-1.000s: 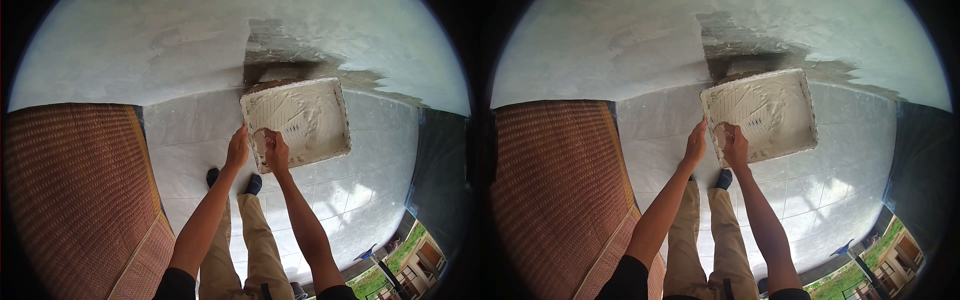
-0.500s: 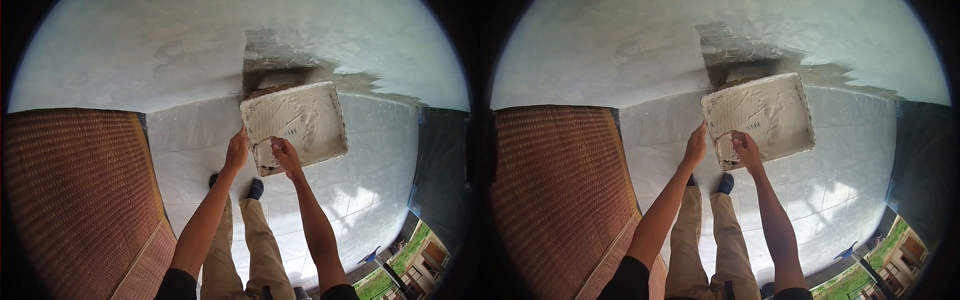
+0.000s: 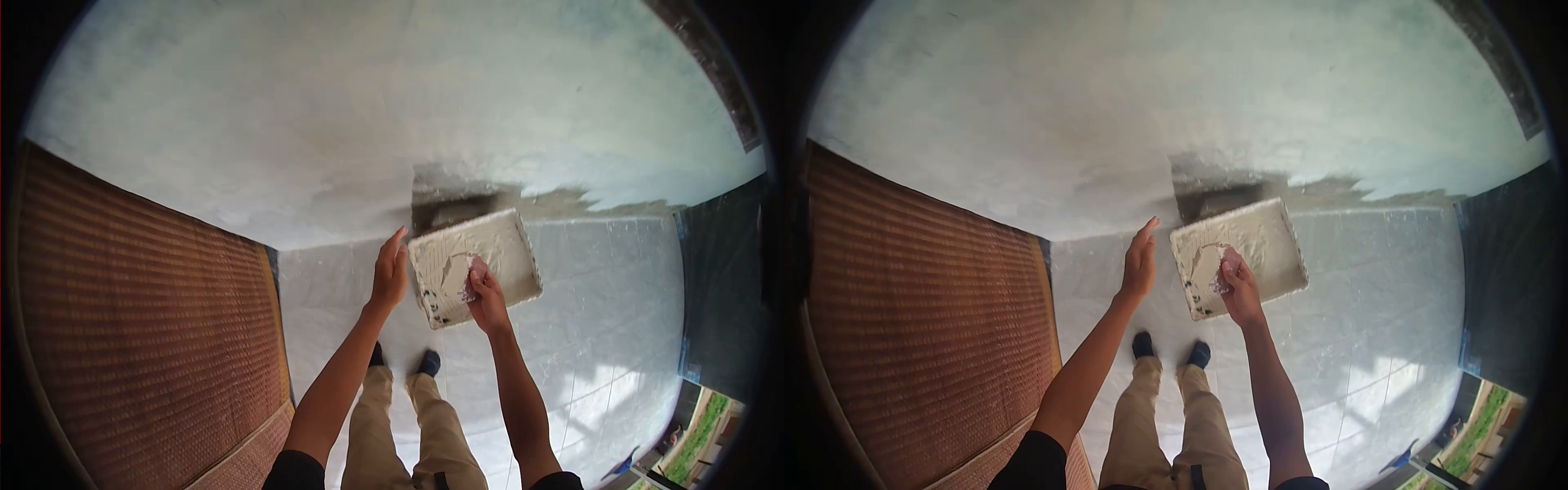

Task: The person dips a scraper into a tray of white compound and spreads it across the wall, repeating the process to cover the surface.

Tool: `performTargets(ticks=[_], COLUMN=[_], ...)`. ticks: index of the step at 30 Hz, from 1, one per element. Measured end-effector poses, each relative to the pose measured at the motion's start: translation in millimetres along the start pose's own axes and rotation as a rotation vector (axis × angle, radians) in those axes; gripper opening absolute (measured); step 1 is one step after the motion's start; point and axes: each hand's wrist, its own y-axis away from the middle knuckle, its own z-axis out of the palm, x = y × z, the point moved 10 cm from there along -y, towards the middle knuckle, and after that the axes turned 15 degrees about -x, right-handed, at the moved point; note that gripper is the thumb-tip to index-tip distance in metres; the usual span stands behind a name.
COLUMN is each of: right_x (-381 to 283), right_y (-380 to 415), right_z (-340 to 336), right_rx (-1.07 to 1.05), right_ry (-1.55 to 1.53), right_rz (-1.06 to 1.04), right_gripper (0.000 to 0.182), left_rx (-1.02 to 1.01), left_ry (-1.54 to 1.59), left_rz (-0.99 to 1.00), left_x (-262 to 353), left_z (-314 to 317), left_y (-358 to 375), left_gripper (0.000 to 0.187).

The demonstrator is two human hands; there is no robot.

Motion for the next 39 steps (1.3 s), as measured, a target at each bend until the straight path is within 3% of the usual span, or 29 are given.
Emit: performTargets(ticks=[12, 19, 29, 39], right_x=[-157, -223, -264, -237], right_y=[-18, -19, -16, -25], right_z=[214, 326, 461, 565], right_rx=[-0.31, -0.34, -0.459, -0.548], right_ry=[-0.014, 0.029, 0.08, 0.106], right_rz=[-0.207, -0.244, -0.337, -0.323], right_gripper=[0.031, 0.033, 0.027, 0.029], left_rx=[0.265, 0.371, 0.47, 0.579], left_ry=[-0.142, -0.207, -0.269, -0.356], left_rz=[0.444, 0.617, 0.732, 0.749], left_x=[258, 377, 462, 483], left_z=[-166, -244, -352, -450], left_y=[0, 17, 51, 115], left_gripper=[0.037, 0.037, 0.038, 0.039])
